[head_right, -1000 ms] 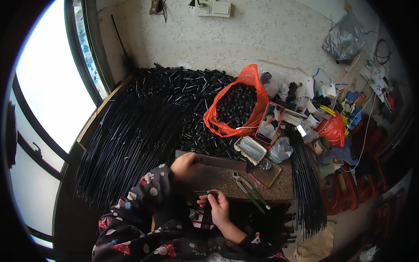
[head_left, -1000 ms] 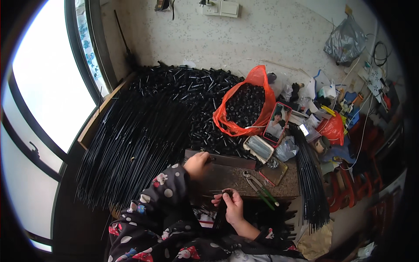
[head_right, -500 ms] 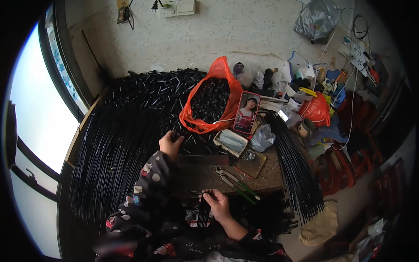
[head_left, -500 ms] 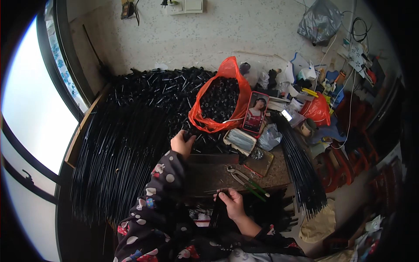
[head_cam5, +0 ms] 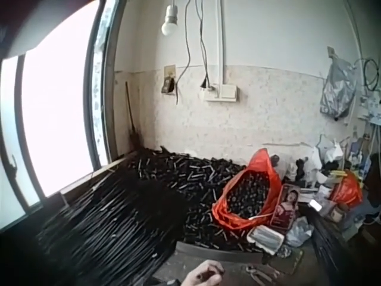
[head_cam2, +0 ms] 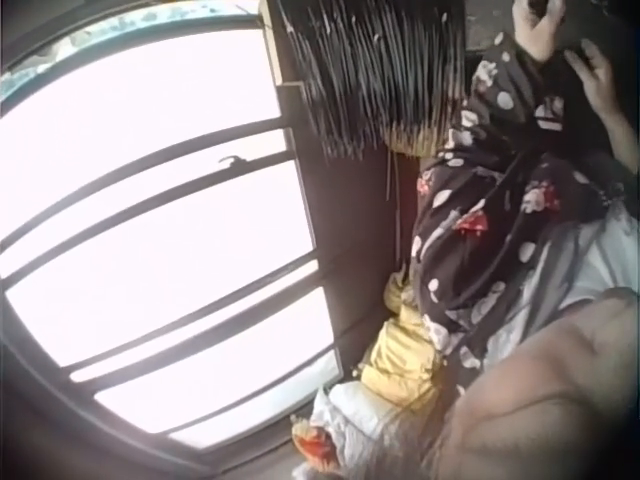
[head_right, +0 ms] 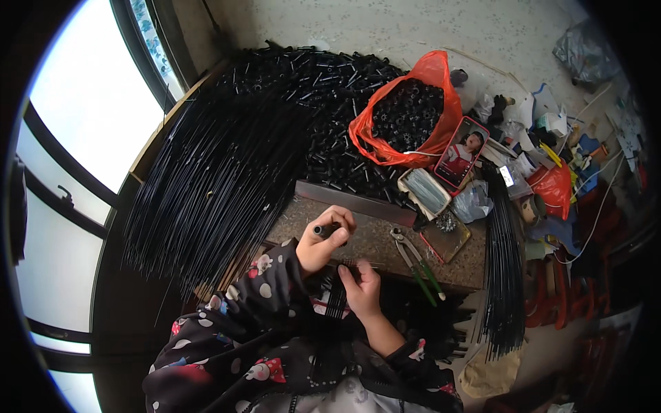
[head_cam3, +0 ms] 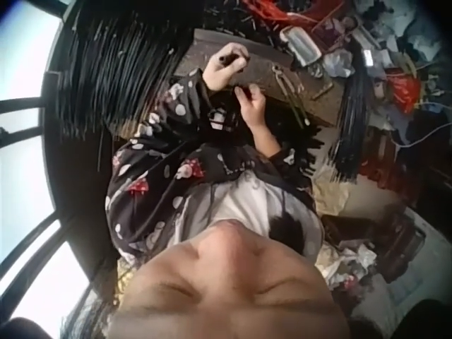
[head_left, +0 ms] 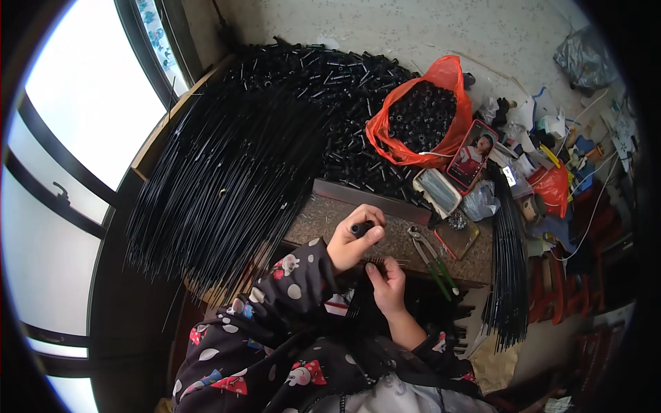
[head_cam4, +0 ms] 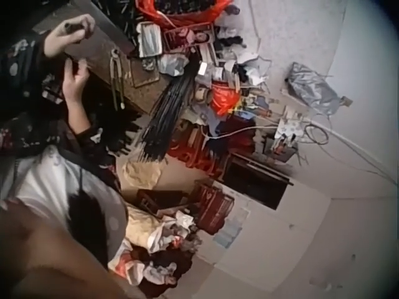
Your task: Assembling black cables by attaching small plastic components to the ends using a specialized crimping tool.
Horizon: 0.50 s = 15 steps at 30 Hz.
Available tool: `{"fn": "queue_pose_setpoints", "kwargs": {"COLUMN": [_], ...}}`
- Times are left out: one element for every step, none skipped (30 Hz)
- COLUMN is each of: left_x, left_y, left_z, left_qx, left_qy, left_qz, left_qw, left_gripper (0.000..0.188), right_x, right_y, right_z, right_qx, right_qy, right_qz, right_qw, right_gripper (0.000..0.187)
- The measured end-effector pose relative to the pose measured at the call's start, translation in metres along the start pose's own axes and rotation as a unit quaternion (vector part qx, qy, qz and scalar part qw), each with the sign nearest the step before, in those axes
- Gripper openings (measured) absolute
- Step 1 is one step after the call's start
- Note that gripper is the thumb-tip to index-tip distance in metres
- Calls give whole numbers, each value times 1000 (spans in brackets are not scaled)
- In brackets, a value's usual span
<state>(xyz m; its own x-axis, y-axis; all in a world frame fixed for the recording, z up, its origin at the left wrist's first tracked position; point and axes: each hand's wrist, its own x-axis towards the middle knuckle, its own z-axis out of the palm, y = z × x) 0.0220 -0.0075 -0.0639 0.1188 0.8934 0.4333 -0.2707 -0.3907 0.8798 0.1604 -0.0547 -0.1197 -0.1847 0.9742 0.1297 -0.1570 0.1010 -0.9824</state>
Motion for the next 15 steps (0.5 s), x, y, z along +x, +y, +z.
{"fn": "queue_pose_setpoints", "kwargs": {"left_x": [0, -2, -4, -6, -9, -16, -26, -41, -52, -62, -69, -74, -77, -75, -74], "left_y": [-7, -6, -6, -5, -2, -4, -12, -21, -19, -18, -18, -19, -19, -21, -21], "left_z": [-6, -6, -8, -12, -21, -33, -44, -53, -49, -45, -47, -45, -42, -39, -35], "left_qx": [51, -19, -89, -161, -169, -163, -157, -218, -246, -273, -331, -362, -393, -415, -416], "left_qy": [-26, 7, 41, 118, 153, 148, 142, 107, 108, 111, 87, 63, 39, 23, 23], "left_qz": [59, 30, -2, -63, -120, -161, -203, -230, -264, -298, -345, -350, -353, -338, -339], "left_qw": [997, 999, 995, 978, 966, 962, 956, 942, 926, 908, 874, 862, 848, 845, 843], "left_gripper": [13, 12, 12, 10, 10, 12, 14, 16, 18, 21, 27, 26, 26, 24, 24], "right_x": [-1, -1, -2, -3, -3, -2, -2, -3, -3, -4, -6, -8, -10, -10, -10], "right_y": [-2, -4, -8, -9, -7, -5, -4, -4, -1, 1, 0, -5, -8, -9, -9], "right_z": [3, 3, 4, 3, 1, 1, 2, 5, 5, 6, 8, 11, 13, 16, 19], "right_qx": [-59, -61, -48, -35, -36, 6, 49, 51, 68, 84, 84, 113, 142, 142, 134], "right_qy": [-8, -5, -12, -19, -12, 3, 18, 15, 36, 57, 59, 58, 57, 59, 78], "right_qz": [-36, -36, -23, -9, -8, 8, 26, 27, 32, 37, 42, 56, 70, 72, 45], "right_qw": [998, 997, 999, 999, 999, 1000, 998, 998, 997, 994, 994, 990, 986, 986, 987], "right_gripper": [9, 9, 8, 7, 7, 7, 8, 8, 8, 9, 9, 9, 10, 10, 11]}}
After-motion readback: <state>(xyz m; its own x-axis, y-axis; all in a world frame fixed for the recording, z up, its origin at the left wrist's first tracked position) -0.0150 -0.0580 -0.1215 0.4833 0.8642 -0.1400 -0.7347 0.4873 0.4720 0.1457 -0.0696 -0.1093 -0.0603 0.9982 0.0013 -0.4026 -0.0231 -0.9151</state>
